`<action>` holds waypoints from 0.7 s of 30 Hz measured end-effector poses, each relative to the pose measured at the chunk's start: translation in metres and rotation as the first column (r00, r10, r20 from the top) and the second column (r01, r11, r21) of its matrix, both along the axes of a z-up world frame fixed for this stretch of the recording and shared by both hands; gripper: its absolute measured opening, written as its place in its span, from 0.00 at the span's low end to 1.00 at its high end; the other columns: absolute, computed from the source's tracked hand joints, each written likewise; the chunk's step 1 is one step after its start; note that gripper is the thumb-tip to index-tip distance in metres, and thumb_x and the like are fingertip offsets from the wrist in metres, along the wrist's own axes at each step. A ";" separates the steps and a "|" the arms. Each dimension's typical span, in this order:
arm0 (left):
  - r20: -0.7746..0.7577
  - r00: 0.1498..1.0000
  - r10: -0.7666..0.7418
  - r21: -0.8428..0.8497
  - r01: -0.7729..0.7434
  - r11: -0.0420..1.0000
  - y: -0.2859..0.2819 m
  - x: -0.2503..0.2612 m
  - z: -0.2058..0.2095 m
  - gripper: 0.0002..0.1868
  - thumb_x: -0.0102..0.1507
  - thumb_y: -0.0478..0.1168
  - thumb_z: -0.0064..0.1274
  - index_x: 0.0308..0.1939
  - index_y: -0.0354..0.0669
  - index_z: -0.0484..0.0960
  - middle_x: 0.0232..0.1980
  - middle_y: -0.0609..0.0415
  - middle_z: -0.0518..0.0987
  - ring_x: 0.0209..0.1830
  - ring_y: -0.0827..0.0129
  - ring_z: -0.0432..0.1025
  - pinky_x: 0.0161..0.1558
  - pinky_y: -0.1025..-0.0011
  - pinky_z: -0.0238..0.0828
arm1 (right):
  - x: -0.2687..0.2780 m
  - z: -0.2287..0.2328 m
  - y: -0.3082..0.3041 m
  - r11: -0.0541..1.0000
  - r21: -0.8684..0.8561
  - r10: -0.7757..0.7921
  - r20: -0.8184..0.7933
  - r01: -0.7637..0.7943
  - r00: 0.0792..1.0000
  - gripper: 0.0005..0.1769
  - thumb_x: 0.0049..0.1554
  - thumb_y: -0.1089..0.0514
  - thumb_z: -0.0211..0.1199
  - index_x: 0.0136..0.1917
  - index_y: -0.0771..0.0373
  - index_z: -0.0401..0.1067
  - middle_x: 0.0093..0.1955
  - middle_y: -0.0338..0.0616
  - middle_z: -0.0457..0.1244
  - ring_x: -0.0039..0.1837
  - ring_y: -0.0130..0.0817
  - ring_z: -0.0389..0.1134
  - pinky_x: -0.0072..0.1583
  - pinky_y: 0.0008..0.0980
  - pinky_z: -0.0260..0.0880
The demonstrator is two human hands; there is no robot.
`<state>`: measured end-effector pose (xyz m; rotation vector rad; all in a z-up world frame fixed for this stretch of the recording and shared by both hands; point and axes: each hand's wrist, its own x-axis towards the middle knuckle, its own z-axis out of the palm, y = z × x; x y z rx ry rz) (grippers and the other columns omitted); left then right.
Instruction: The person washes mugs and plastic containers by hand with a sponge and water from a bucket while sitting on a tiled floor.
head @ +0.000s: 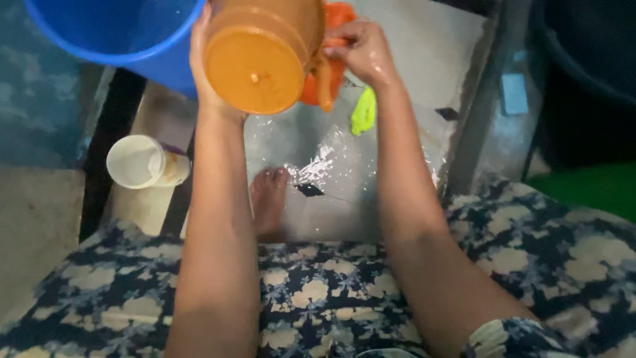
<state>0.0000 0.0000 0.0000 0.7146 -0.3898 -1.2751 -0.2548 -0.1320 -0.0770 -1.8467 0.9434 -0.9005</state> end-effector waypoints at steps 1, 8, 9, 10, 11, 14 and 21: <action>0.002 1.000 0.020 0.002 -0.020 1.000 0.011 0.009 0.001 0.32 0.71 0.59 0.58 0.71 0.43 0.73 0.67 0.45 0.73 0.64 0.52 0.68 0.66 0.50 0.61 | -0.008 0.015 -0.005 0.988 0.153 0.022 -0.098 -0.006 0.995 0.14 0.48 0.59 0.78 0.48 0.62 0.81 0.44 0.44 0.72 0.47 0.35 0.74 0.52 0.35 0.74; -0.089 0.981 0.172 0.368 -0.128 0.921 0.043 0.050 -0.007 0.34 0.58 0.63 0.47 0.64 0.51 0.73 0.61 0.53 0.79 0.60 0.54 0.76 0.56 0.46 0.75 | -0.068 0.119 0.000 0.970 0.015 0.242 0.085 -0.244 0.967 0.17 0.53 0.57 0.80 0.48 0.69 0.76 0.43 0.44 0.64 0.45 0.34 0.66 0.49 0.34 0.69; -0.060 0.982 0.179 0.484 -0.128 0.865 0.040 0.048 -0.015 0.34 0.57 0.64 0.45 0.62 0.55 0.71 0.59 0.55 0.78 0.55 0.53 0.77 0.49 0.43 0.75 | -0.063 0.133 0.006 0.965 0.010 0.262 0.083 -0.263 0.962 0.17 0.53 0.57 0.80 0.48 0.69 0.76 0.43 0.44 0.64 0.45 0.34 0.66 0.49 0.34 0.69; -0.061 0.978 0.198 0.480 -0.145 0.865 0.039 0.047 -0.023 0.34 0.57 0.64 0.45 0.62 0.55 0.71 0.59 0.55 0.78 0.55 0.53 0.77 0.49 0.43 0.75 | -0.054 0.147 0.012 0.908 0.054 0.353 0.434 -0.415 0.829 0.16 0.55 0.53 0.76 0.50 0.64 0.77 0.46 0.40 0.66 0.48 0.31 0.68 0.61 0.36 0.71; 0.029 0.983 0.180 0.498 -0.170 0.851 0.036 0.043 -0.032 0.33 0.58 0.63 0.48 0.61 0.50 0.74 0.58 0.51 0.80 0.54 0.51 0.78 0.48 0.42 0.77 | -0.044 0.157 0.026 0.827 0.045 0.359 0.724 -0.560 0.589 0.15 0.57 0.48 0.73 0.52 0.59 0.78 0.48 0.36 0.67 0.51 0.29 0.69 0.72 0.38 0.74; 0.343 0.933 0.105 0.485 -0.272 0.831 0.021 0.025 -0.052 0.31 0.63 0.60 0.55 0.56 0.38 0.81 0.54 0.43 0.83 0.50 0.52 0.81 0.49 0.46 0.78 | -0.004 0.160 0.088 0.859 0.129 0.307 0.647 -0.496 0.698 0.16 0.58 0.48 0.71 0.54 0.59 0.76 0.51 0.37 0.66 0.53 0.30 0.69 0.71 0.40 0.73; -0.177 0.982 0.061 0.041 -0.055 0.998 0.004 -0.002 -0.085 0.25 0.62 0.49 0.58 0.58 0.37 0.81 0.53 0.49 0.84 0.50 0.65 0.79 0.51 0.69 0.77 | 0.061 0.146 0.128 0.845 0.392 0.066 0.598 -0.363 0.799 0.21 0.60 0.46 0.64 0.61 0.59 0.71 0.59 0.41 0.64 0.60 0.36 0.67 0.71 0.45 0.71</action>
